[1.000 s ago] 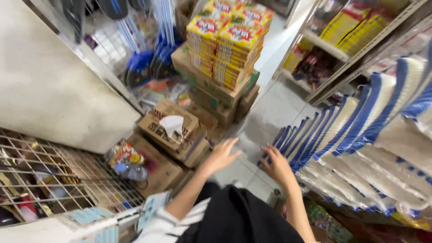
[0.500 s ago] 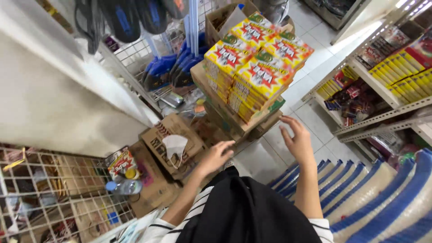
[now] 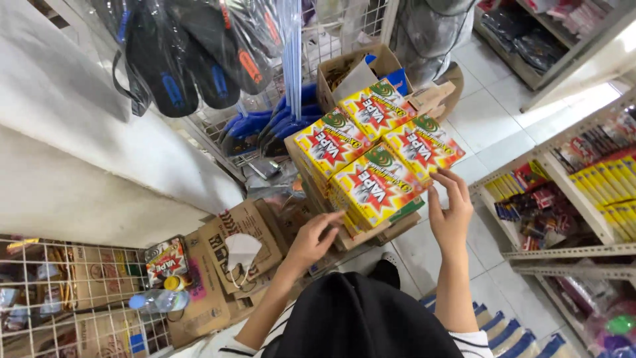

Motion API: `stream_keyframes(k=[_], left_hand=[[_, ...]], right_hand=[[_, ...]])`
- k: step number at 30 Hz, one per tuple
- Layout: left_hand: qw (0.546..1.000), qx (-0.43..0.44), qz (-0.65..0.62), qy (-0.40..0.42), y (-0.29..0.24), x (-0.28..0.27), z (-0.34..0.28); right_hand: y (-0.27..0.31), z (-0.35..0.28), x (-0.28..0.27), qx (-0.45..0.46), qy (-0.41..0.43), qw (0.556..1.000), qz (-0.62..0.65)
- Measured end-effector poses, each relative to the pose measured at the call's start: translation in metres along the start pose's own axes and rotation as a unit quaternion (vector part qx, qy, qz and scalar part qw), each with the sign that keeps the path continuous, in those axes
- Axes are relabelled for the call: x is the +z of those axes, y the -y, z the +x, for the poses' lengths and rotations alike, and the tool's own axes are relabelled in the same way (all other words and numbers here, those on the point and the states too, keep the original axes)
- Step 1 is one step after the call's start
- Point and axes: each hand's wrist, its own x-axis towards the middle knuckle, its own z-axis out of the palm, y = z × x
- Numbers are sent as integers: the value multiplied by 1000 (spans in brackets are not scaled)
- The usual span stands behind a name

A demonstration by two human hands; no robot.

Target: The person picks up boxes of mosquito coils from a stack on the floor and places them onto a metal shelf.

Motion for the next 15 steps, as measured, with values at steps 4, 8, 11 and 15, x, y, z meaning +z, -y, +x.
stream_keyframes(k=[4,8,11,15], left_hand=[[988,-98,-51,-107,-5,23,14],[965,-164,-117,-165,-9,61,9],[943,-187,-186,-201,-11,91,10],[909,-214,-211,-289,-9,117,14]], right_hand=[[-25,41,7,-19,114,993,0],[-47,48,33,-42,199,979,-13],[-50,44,40,-69,262,962,39],[-36,48,27,23,360,930,68]])
